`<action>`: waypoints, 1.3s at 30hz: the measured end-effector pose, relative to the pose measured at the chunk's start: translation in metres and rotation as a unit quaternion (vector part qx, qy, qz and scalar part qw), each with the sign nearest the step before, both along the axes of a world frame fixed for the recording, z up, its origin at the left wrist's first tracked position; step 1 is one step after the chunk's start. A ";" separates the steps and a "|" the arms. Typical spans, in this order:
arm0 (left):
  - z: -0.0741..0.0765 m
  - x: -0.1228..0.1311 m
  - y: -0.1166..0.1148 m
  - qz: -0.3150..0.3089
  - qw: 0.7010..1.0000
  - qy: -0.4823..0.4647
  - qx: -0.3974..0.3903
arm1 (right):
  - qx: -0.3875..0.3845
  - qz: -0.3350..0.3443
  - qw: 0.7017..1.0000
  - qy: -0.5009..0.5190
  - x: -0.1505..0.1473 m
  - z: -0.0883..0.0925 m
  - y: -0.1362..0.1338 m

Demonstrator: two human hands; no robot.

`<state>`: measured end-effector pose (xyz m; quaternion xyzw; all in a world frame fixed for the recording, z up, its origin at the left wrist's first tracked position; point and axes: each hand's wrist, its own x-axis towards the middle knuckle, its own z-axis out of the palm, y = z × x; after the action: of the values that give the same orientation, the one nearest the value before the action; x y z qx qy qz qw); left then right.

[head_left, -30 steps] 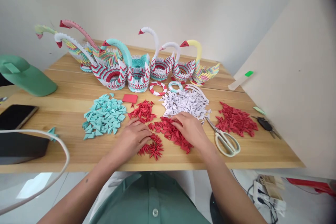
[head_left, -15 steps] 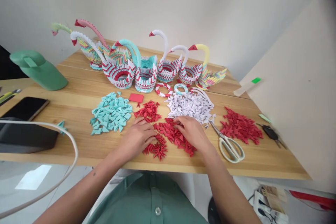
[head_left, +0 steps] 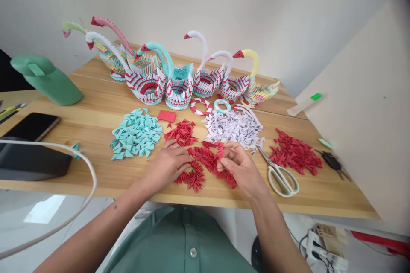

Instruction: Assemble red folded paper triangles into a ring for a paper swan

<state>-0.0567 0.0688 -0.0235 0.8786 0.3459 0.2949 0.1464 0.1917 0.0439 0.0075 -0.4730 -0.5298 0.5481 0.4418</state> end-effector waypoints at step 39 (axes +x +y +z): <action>-0.003 0.000 0.000 0.009 0.999 0.037 0.008 | 0.150 -0.069 0.953 -0.256 -0.021 -0.006 -0.029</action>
<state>-0.0564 0.0693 -0.0260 0.8871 0.3564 0.2661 0.1234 0.1707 0.0152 0.0014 -0.5610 -0.6672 0.2917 0.3938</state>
